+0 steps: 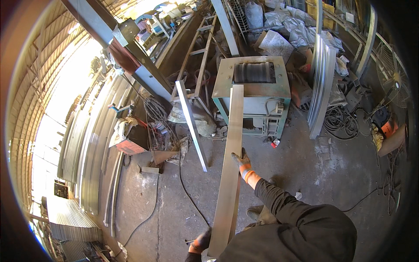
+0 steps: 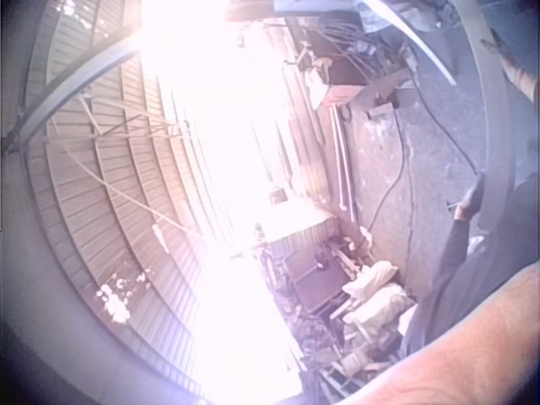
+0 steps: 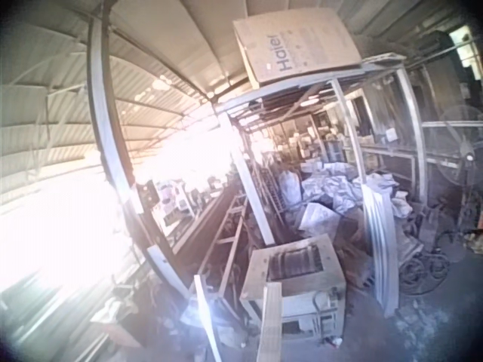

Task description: The person repeatedly feeds long metal profiles through a roller machine to smooth their surfaces. They handle each profile by hand, pass it through the rollers, and then place it aside. The person also briefly walks through the workshop carrying a profile.

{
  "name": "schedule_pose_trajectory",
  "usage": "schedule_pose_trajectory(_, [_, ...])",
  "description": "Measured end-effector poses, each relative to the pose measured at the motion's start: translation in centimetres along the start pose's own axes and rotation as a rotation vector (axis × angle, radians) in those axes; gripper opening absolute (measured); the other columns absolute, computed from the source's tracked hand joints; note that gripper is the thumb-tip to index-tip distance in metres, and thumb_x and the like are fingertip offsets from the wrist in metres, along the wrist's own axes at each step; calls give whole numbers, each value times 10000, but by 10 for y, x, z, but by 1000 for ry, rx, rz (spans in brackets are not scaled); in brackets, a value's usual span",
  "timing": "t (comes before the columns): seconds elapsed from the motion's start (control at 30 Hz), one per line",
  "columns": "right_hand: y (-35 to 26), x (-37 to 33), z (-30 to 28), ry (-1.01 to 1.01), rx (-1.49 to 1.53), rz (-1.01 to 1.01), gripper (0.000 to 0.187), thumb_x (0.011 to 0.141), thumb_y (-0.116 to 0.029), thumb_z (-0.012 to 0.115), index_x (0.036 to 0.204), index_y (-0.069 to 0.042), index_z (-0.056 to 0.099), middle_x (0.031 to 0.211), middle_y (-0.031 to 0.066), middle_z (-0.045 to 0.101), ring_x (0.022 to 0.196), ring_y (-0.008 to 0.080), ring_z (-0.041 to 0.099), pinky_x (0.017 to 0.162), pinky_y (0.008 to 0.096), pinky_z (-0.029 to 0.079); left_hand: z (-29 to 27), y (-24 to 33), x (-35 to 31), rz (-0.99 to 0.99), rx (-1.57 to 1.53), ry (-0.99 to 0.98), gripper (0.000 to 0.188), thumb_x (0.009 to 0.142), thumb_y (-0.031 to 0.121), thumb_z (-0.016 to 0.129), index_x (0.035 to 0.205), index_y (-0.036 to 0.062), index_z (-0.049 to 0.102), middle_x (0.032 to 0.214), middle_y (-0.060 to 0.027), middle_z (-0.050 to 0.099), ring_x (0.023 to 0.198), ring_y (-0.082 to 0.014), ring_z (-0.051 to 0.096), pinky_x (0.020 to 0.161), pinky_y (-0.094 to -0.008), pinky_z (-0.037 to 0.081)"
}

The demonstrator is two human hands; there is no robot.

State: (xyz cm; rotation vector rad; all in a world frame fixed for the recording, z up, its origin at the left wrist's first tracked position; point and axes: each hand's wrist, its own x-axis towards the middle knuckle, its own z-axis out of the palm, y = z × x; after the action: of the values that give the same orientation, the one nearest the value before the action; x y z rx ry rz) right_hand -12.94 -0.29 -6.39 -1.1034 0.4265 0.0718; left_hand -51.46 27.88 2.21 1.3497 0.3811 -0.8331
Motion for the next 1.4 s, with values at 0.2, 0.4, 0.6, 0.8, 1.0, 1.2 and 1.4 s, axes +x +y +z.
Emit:
schedule_pose_trajectory(0.2, [-15, -2, 10, 5, -60, -83, 897, 1030, -246, 842, 1748, 30, 381, 1628, 163, 632, 1385, 235, 659, 1161, 369, 537, 68, 19, 3, -12, 259, 515, 595, 1043, 460, 851, 1388, 8, 679, 1219, -131, 815, 1118, -206, 745, 970, -373, 605])
schedule_pose_trajectory(0.4, [-26, 64, -6, 14, 268, -122, 760, 1069, -144, 784, 1728, 1, 435, 1565, 86, 659, 1374, 213, 640, 1156, 323, 527, 51, 66, 53, 39, 262, 359, 587, 1009, 514, 877, 1263, 0, 754, 1152, -115, 835, 1053, -196, 763, 950, -363, 607])
schedule_pose_trajectory(0.6, [-104, 232, -41, -68, -10, -272, 726, 1066, -185, 756, 1716, -26, 476, 1599, 144, 635, 1375, 253, 647, 1180, 358, 516, 69, 196, 180, 44, 519, 472, 664, 970, 565, 892, 1243, -28, 773, 1102, -159, 862, 996, -238, 814, 888, -388, 634])
schedule_pose_trajectory(0.8, [-245, 476, -26, 234, -1370, -703, 838, 1082, -448, 686, 1699, 61, 436, 1732, 359, 451, 1642, 490, 400, 1384, 538, 282, 131, 343, 399, 51, 782, 546, 704, 924, 598, 909, 1177, -45, 775, 1092, -276, 839, 1028, -398, 829, 907, -473, 639])
schedule_pose_trajectory(1.0, [-314, 703, -29, 254, -1874, -726, 706, 1138, -474, 522, 1653, 9, 552, 1730, 242, 528, 1617, 423, 470, 1372, 573, 289, 175, 437, 621, 122, 335, 404, 697, 977, 670, 826, 1112, -11, 763, 1019, -240, 816, 953, -361, 791, 884, -455, 608])
schedule_pose_trajectory(1.2, [-348, 833, -41, 391, -1839, -807, 619, 1147, -434, 499, 1602, -33, 619, 1677, 205, 603, 1593, 384, 518, 1364, 549, 310, 159, 493, 757, 193, 195, 341, 605, 1081, 605, 737, 1087, -1, 744, 947, -218, 782, 838, -303, 696, 824, -435, 572])
schedule_pose_trajectory(1.4, [-323, 771, -33, 357, -1956, -666, 656, 1129, -425, 476, 1691, -90, 532, 1795, 130, 477, 1676, 344, 411, 1340, 748, 204, 153, 459, 708, 326, 369, 329, 569, 1128, 562, 686, 1105, -4, 748, 913, -194, 762, 849, -264, 690, 824, -418, 569])
